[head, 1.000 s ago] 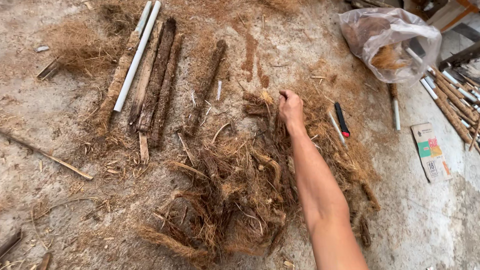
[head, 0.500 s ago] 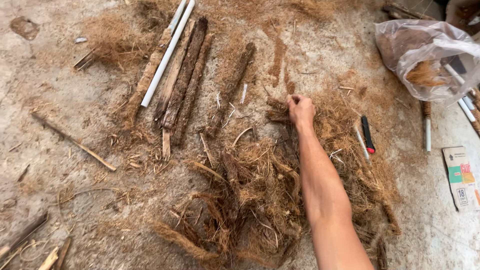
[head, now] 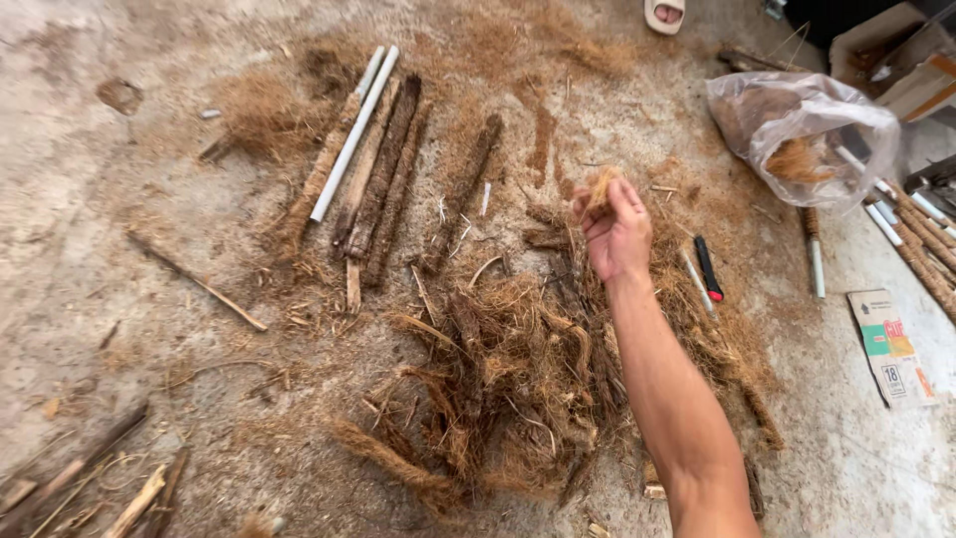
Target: The person compresses a bundle of coconut fibers into a dense ball by hand. They then insert a metal pipe into the center of the fiber bundle and continue to pack the fibers tightly around the pipe to form a broom head.
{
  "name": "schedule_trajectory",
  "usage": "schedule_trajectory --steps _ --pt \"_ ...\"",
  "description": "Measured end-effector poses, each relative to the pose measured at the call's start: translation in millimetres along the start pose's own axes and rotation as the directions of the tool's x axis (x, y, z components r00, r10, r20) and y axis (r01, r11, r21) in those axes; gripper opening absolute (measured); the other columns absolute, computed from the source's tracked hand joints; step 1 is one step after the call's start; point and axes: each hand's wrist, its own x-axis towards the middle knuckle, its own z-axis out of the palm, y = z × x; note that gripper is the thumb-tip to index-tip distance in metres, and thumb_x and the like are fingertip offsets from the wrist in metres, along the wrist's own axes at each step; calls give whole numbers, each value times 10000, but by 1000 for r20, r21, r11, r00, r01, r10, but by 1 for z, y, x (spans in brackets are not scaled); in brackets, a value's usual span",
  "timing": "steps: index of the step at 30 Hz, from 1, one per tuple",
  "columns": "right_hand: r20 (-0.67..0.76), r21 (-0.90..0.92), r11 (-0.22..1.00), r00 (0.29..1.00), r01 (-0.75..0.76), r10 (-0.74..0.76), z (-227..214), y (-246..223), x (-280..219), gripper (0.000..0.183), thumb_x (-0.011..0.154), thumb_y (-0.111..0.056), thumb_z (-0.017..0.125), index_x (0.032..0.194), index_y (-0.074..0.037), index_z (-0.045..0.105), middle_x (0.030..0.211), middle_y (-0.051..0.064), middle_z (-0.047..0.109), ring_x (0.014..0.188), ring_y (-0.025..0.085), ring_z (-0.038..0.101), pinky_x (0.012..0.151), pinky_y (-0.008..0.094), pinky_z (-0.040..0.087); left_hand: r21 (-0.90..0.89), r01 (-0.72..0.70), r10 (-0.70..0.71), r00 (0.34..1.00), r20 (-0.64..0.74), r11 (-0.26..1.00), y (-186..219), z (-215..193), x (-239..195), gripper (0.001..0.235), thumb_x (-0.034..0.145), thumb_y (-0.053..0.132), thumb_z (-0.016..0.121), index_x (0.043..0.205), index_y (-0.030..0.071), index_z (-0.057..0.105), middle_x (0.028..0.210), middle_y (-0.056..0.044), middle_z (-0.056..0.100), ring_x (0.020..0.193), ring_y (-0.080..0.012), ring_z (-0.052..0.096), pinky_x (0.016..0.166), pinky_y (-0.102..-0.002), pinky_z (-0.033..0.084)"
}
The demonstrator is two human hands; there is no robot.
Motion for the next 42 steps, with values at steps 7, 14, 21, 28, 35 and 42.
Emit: schedule_trajectory --steps 7,14,21,28,35,42 --pt "387 -61 956 876 -287 288 89 -3 -104 551 985 -204 631 1440 79 504 1148 171 696 914 204 699 698 308 615 -440 -145 300 904 306 886 15 33 -22 284 839 0 689 1116 -49 648 1051 -312 700 857 -371 759 752 -482 650" --pt "788 -505 793 557 341 263 170 5 -203 404 993 -134 675 1379 -17 671 1060 138 758 753 160 671 580 271 575 -23 -602 602 798 -24 798 86 142 -58 97 1008 133 589 1063 53 587 747 -59 638 556 -111 596 466 -278 506" --pt "911 -172 783 399 597 -105 240 -13 -274 256 1026 -126 679 1270 -54 654 1145 102 744 988 156 750 829 281 670 -33 -802 802 597 -4 597 101 167 -47 135 1084 142 546 1184 58 583 855 -54 671 617 -117 664 465 -232 590" --pt "968 -135 324 194 936 -158 250 -24 -308 231 962 -109 739 1188 -63 731 1241 100 750 1105 231 731 935 339 645 -112 -734 740 673 9 669 116 156 -56 665 987 74 578 1567 -21 266 855 -76 738 709 -168 754 628 -327 668" --pt "960 -186 146 211 972 -184 252 -29 -325 311 923 -82 753 1227 -35 711 1255 120 729 1133 265 698 956 347 630 -62 -776 776 630 -28 627 116 166 -60 878 902 -30 635 1587 -28 85 909 -139 722 808 -269 766 722 -423 647" --pt "973 -133 182 164 974 -165 246 -39 -329 317 887 -39 708 1199 18 719 1230 151 731 1094 289 689 932 383 608 -89 -834 834 550 -50 545 108 176 -62 913 929 -40 643 1610 113 54 911 -127 704 759 -262 741 626 -420 607"
